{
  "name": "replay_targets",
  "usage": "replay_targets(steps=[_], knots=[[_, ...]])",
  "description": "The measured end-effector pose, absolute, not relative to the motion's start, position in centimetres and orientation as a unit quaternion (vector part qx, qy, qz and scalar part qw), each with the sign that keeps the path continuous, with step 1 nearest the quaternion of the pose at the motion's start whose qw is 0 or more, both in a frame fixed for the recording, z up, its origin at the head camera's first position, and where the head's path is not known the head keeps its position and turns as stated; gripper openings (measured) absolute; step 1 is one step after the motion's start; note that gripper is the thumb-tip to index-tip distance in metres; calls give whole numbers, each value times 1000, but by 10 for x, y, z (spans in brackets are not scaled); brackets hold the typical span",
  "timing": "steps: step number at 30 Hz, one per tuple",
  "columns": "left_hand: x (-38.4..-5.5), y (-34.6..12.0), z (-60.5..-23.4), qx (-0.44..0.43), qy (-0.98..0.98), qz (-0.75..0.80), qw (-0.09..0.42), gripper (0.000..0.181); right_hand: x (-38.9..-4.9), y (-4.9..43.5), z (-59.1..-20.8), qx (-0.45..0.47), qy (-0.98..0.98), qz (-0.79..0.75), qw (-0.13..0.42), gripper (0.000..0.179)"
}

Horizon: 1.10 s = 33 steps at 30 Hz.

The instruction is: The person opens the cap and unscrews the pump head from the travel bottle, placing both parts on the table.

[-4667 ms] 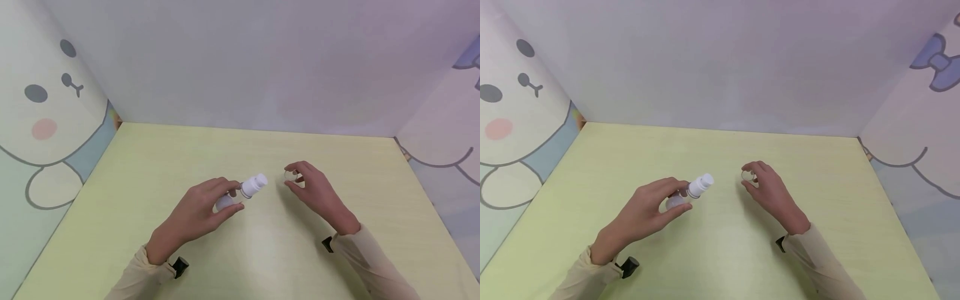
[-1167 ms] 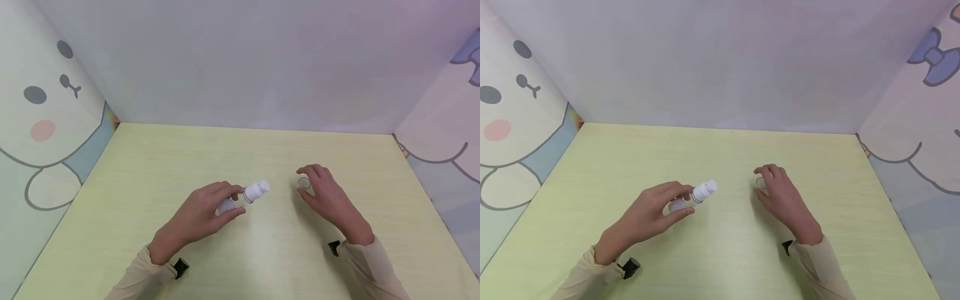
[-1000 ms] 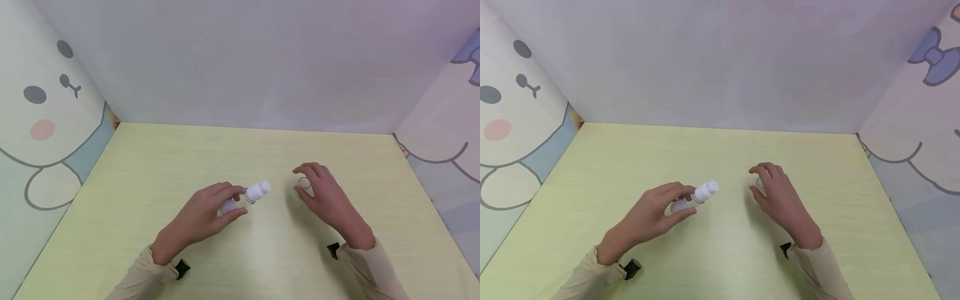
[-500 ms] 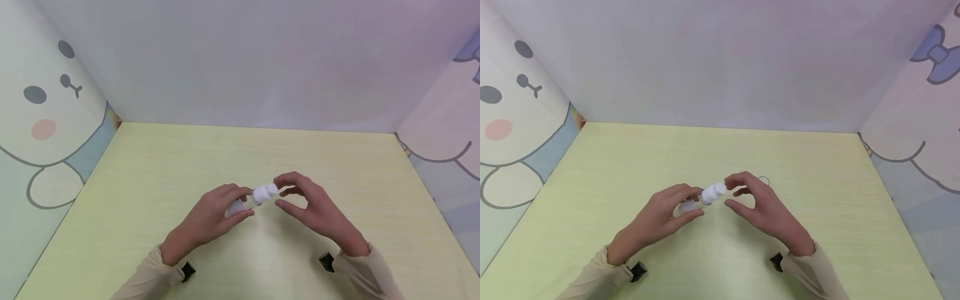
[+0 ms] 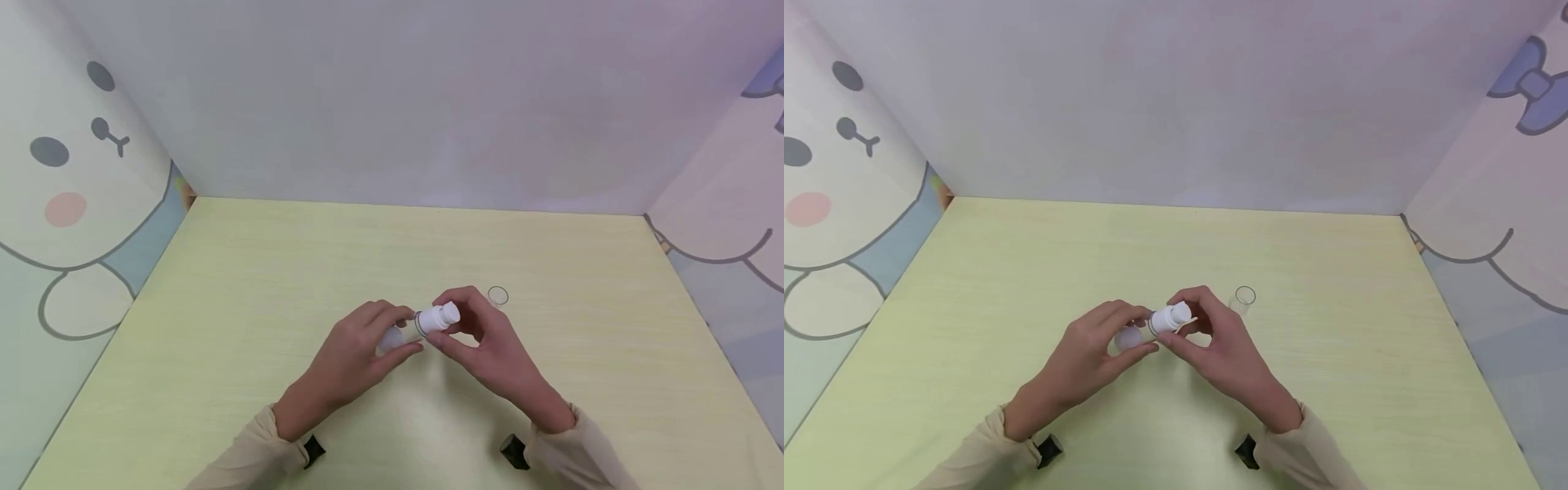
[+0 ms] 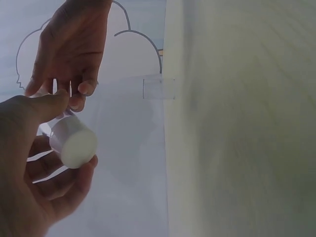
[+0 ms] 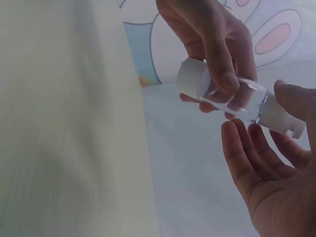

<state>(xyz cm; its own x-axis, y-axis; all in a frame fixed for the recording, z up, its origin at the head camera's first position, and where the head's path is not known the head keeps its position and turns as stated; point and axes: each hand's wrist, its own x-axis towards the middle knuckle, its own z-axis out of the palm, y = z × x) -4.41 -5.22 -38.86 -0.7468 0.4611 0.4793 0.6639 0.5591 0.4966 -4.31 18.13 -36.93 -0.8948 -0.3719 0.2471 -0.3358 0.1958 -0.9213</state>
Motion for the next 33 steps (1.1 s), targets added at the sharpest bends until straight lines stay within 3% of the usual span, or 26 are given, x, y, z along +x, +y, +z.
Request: replay_targets(steps=[13, 23, 33], knots=[[-39, -45, -394, -310, -853, -359, 218, 39, -33, 165, -374, -168, 755, -632, -41, 33], [-37, -46, -389, -318, -841, -401, 178, 42, -33, 166, -376, -197, 731, -644, -107, 34], [-37, -51, -385, -351, -810, -454, 123, 40, -40, 171, -380, -320, 656, -670, -137, 33]])
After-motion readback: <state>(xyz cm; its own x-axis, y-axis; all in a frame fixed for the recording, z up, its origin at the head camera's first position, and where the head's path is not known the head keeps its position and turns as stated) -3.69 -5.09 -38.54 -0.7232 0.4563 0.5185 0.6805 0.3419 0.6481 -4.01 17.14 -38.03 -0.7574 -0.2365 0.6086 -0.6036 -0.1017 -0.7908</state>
